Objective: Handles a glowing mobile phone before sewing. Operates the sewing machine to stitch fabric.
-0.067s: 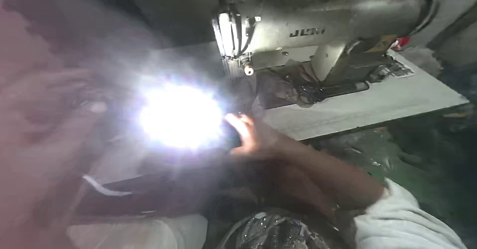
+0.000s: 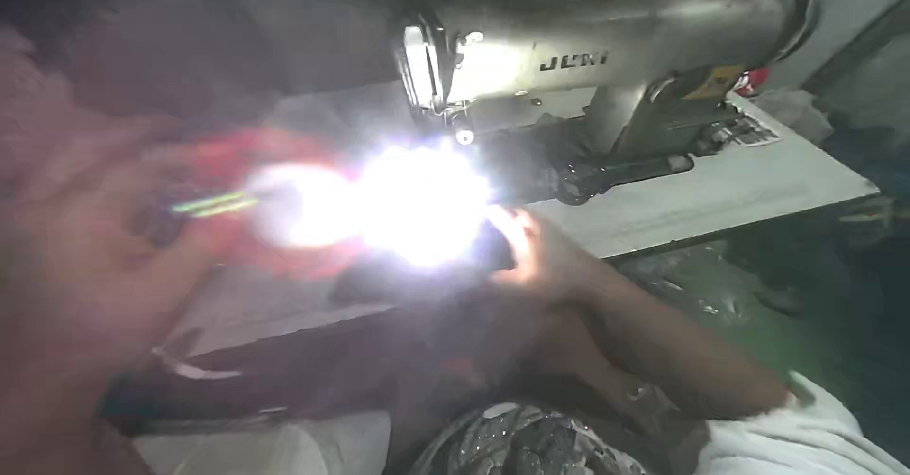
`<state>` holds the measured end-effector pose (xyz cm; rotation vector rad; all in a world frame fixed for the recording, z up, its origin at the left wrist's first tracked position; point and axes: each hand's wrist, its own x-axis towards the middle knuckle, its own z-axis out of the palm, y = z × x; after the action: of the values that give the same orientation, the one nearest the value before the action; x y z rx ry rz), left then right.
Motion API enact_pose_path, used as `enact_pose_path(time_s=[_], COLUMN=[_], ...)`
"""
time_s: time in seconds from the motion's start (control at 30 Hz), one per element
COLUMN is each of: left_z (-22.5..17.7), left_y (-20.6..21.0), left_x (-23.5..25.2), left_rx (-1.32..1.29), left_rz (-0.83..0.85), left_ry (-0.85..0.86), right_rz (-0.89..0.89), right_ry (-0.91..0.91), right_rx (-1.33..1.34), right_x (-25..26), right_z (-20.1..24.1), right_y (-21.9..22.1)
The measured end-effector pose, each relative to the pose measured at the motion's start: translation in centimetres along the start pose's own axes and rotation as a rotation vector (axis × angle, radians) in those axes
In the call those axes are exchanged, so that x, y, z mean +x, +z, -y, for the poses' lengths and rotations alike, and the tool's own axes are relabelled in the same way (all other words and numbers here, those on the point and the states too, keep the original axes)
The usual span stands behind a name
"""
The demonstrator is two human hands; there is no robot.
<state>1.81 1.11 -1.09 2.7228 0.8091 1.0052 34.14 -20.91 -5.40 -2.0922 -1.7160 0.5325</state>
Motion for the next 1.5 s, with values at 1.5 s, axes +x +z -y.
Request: enact_pose_path(time_s=[1.5], left_z=[-21.7], left_y=[17.2], left_x=[3.1], left_rx=[-0.769], left_rz=[0.554], left_ry=[-0.026], right_rz=[-0.452], right_ry=[0.153], right_rx=[0.501], right_x=[-8.9], right_z=[-9.8], right_y=[-5.9])
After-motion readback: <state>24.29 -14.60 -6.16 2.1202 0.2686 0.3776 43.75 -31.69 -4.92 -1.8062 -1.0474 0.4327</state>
